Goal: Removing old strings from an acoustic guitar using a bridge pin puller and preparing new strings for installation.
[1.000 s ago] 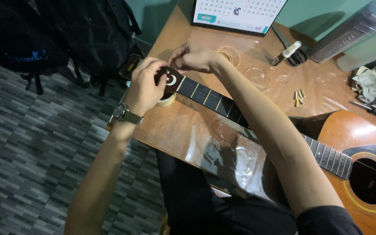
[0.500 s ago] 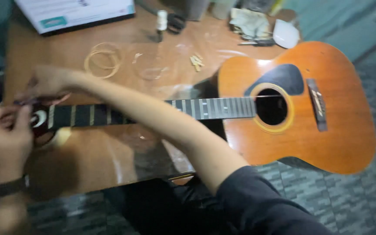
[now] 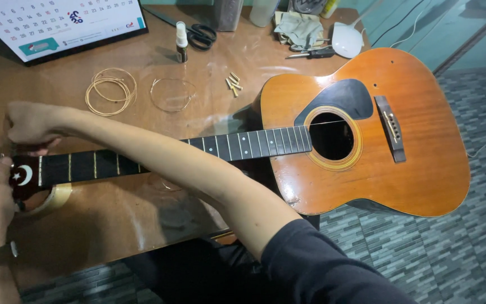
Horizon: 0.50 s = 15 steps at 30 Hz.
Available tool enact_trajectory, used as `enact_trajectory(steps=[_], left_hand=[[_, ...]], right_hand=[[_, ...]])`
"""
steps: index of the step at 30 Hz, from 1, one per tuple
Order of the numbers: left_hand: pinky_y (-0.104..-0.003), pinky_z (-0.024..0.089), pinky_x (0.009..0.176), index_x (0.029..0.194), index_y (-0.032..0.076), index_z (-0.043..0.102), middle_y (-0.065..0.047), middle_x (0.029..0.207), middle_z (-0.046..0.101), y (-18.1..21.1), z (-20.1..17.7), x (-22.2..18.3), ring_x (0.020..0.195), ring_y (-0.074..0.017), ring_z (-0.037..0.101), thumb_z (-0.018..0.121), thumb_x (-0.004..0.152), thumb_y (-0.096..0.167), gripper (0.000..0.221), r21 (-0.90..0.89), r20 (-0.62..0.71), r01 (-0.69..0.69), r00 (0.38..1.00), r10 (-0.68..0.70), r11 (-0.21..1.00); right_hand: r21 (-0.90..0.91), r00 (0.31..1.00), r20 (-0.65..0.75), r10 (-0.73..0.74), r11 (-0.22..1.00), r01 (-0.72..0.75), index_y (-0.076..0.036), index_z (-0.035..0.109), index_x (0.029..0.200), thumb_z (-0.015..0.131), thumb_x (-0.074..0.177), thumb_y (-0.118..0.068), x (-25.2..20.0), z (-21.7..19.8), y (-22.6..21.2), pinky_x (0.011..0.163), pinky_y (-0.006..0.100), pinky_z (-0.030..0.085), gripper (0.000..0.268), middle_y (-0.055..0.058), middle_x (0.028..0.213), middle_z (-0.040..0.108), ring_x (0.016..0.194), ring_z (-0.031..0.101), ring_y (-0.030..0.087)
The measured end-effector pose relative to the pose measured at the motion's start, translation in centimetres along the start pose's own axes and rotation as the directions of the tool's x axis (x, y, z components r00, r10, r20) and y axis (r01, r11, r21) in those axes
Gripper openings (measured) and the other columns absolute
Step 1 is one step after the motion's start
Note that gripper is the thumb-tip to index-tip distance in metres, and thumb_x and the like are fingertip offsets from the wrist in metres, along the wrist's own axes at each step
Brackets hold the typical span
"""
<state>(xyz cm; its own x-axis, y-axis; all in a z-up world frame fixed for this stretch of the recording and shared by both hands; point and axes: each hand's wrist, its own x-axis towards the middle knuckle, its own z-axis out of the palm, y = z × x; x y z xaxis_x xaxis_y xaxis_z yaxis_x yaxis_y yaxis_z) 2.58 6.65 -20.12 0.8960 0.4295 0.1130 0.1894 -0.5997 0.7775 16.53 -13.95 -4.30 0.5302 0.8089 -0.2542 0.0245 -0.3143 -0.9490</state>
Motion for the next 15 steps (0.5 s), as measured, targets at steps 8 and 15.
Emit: enact_trajectory(steps=[8,15], left_hand=[[-0.033,0.05,0.065,0.122,0.009,0.068,-0.01,0.099,0.065,2.8,-0.9,-0.8,0.082,-0.0188,0.063,0.072,0.132,0.032,0.026,-0.001,0.029,0.022,0.999,-0.022,1.0],[-0.032,0.05,0.074,0.122,0.004,0.068,-0.013,0.102,0.069,7.0,-1.7,-2.7,0.089,-0.0204,0.066,0.073,0.132,0.024,0.024,-0.02,-0.002,-0.079,0.997,0.079,0.997]], right_hand=[[-0.354,0.984,-0.149,0.101,0.923,-0.149,-0.008,0.078,0.057,0.065,0.071,-0.018,0.1,0.3,-1.1,0.043,0.032,0.048,0.021,0.007,0.05,0.072,0.046,0.069,0.02],[-0.042,0.971,0.127,-0.203,0.977,0.21,0.002,0.089,0.074,0.056,0.06,0.006,3.1,-0.4,3.3,0.034,0.024,0.049,0.037,0.007,0.045,0.072,0.034,0.063,0.01]])
